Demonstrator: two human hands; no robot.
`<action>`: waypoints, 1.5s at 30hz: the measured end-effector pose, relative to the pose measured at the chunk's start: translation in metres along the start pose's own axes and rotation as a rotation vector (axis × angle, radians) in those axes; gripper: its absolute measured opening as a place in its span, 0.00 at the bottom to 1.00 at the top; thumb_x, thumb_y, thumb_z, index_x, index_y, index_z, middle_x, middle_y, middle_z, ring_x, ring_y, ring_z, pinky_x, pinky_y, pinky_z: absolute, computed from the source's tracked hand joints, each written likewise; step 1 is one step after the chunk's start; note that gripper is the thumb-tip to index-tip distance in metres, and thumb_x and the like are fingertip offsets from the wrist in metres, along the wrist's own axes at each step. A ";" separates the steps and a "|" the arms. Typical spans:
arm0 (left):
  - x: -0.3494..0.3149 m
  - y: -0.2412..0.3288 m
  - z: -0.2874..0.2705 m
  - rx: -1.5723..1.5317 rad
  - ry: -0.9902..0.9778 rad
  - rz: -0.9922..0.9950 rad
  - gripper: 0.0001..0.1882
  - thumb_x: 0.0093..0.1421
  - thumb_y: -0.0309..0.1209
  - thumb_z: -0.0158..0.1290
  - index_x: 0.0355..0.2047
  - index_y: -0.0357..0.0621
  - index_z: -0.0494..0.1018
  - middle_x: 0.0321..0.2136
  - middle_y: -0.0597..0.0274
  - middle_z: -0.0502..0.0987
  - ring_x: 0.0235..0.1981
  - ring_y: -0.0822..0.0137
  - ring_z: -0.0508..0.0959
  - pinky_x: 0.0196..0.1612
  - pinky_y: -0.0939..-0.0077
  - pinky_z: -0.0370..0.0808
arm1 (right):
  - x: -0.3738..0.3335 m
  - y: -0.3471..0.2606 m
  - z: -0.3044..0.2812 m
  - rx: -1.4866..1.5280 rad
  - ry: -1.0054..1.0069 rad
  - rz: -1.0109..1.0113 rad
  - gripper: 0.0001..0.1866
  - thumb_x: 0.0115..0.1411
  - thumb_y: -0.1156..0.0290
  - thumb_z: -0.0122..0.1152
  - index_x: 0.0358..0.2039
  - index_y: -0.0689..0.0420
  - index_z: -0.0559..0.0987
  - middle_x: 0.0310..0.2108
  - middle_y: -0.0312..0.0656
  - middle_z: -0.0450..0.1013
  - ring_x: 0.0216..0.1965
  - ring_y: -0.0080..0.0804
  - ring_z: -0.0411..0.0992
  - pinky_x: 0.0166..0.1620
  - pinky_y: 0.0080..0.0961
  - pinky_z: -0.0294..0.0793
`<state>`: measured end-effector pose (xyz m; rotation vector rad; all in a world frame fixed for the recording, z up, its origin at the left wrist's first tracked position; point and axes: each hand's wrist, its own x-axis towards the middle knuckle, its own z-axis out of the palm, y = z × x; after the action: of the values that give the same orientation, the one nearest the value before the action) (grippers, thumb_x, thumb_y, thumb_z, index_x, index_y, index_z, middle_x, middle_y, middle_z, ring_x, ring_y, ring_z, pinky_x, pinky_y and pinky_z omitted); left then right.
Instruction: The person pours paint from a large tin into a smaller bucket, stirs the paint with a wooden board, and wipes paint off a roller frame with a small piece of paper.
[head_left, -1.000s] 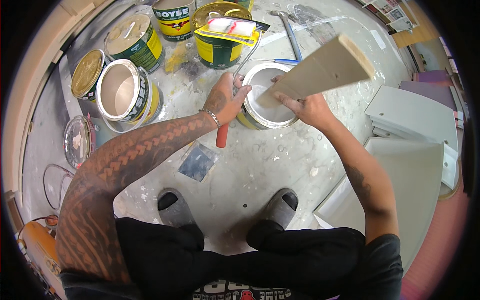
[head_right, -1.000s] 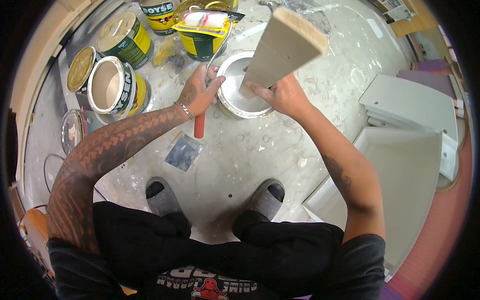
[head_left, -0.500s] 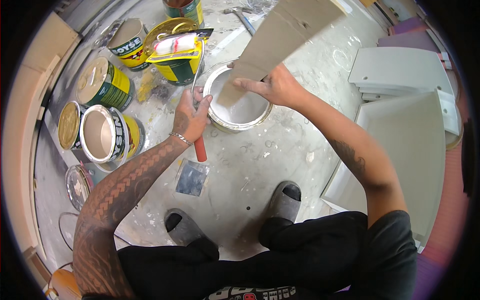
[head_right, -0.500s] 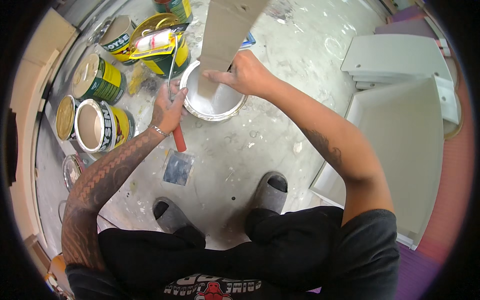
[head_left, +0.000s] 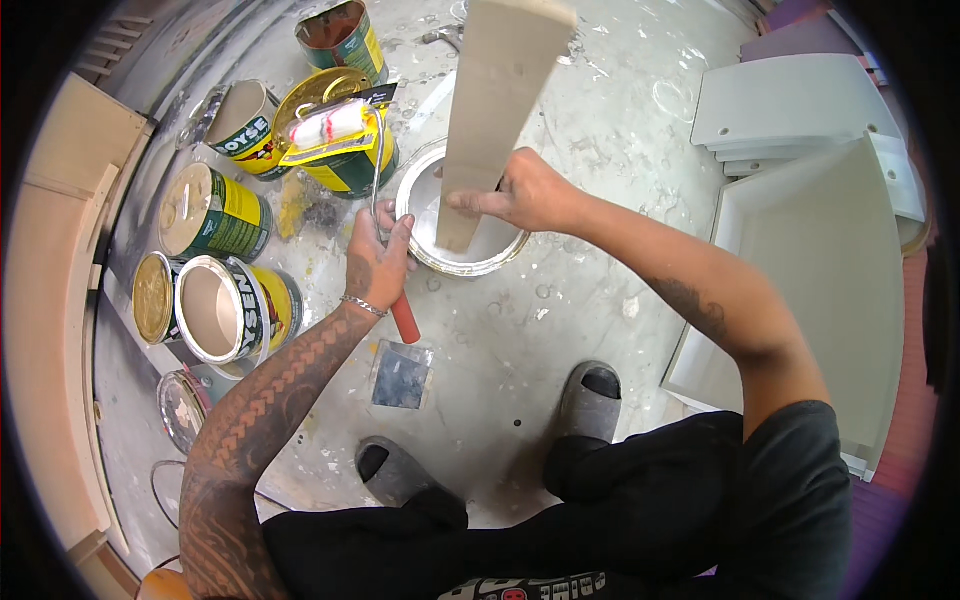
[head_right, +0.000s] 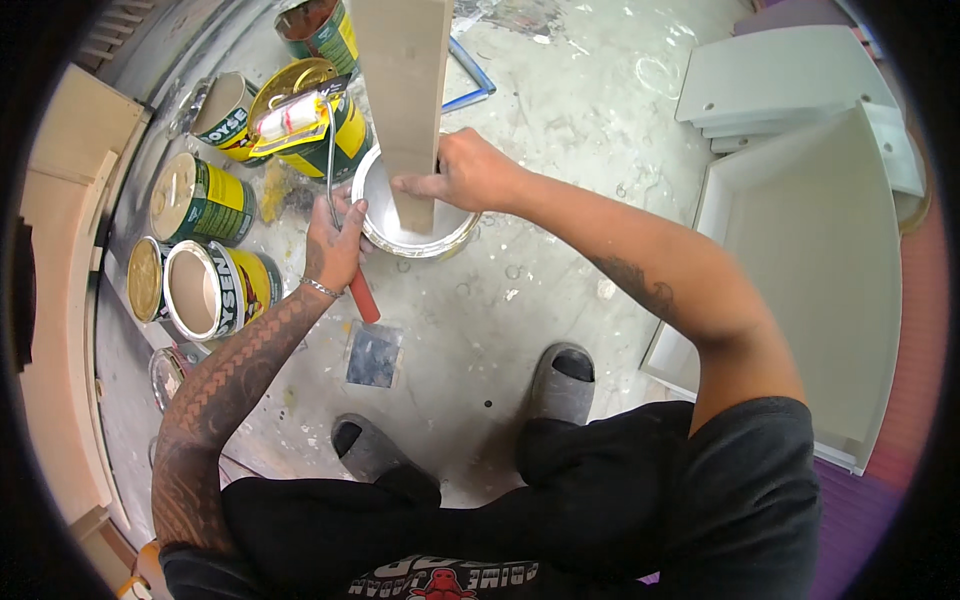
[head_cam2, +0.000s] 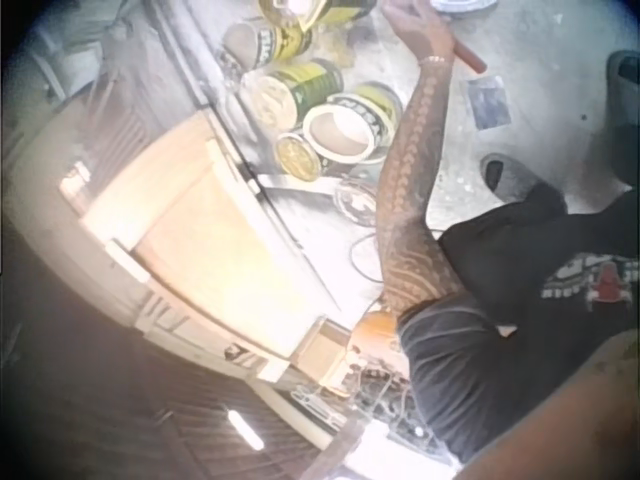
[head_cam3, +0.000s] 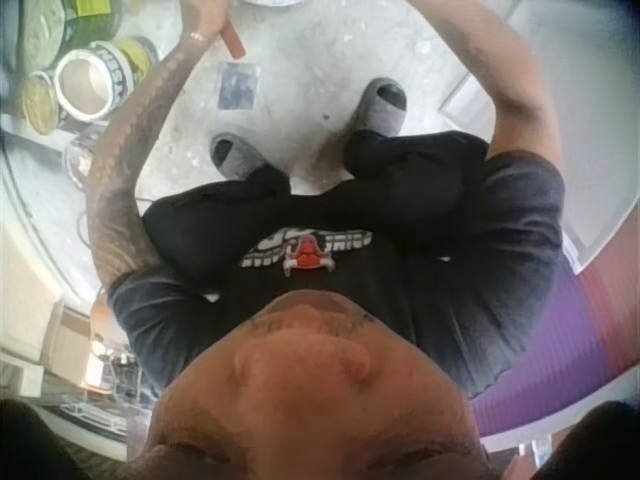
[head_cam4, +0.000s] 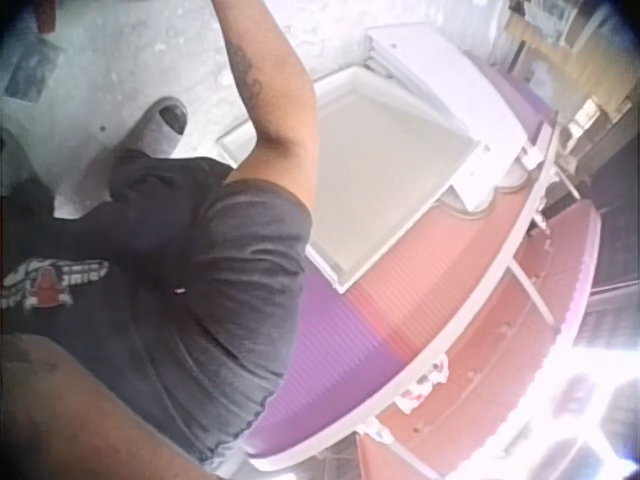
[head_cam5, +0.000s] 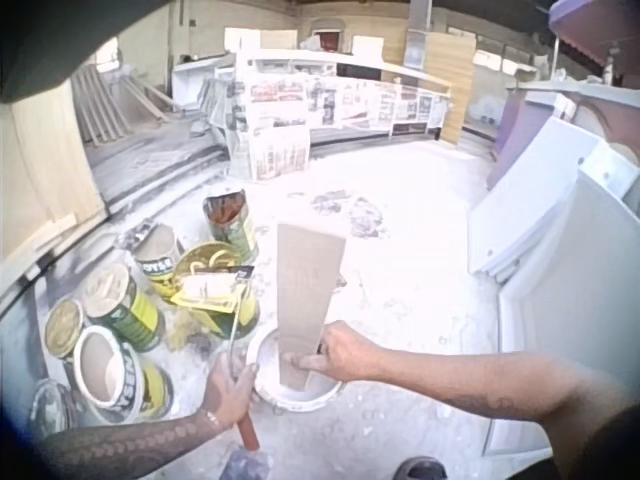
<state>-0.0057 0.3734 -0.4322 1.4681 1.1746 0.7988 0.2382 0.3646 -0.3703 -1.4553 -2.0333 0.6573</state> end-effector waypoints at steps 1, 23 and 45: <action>0.000 0.000 -0.002 0.004 0.001 -0.004 0.15 0.68 0.32 0.54 0.44 0.32 0.65 0.37 0.55 0.74 0.19 0.72 0.76 0.22 0.77 0.75 | 0.003 -0.012 -0.004 0.069 -0.028 0.085 0.19 0.59 0.61 0.69 0.47 0.59 0.82 0.42 0.48 0.81 0.43 0.43 0.79 0.48 0.35 0.78; 0.002 -0.001 0.006 -0.009 -0.011 -0.017 0.15 0.69 0.35 0.53 0.47 0.39 0.64 0.34 0.56 0.76 0.17 0.73 0.76 0.17 0.79 0.70 | 0.000 -0.001 -0.006 0.040 0.098 0.018 0.24 0.59 0.49 0.64 0.45 0.56 0.83 0.38 0.54 0.81 0.38 0.49 0.80 0.43 0.37 0.78; 0.000 0.000 0.003 0.018 0.009 0.005 0.15 0.69 0.35 0.53 0.48 0.38 0.64 0.31 0.57 0.76 0.16 0.73 0.75 0.17 0.80 0.70 | -0.008 -0.016 0.007 0.005 0.077 0.092 0.22 0.60 0.53 0.64 0.46 0.56 0.82 0.38 0.53 0.81 0.37 0.50 0.80 0.42 0.37 0.79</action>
<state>-0.0032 0.3721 -0.4332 1.4843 1.1881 0.8006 0.2246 0.3519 -0.3663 -1.5545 -1.9142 0.6332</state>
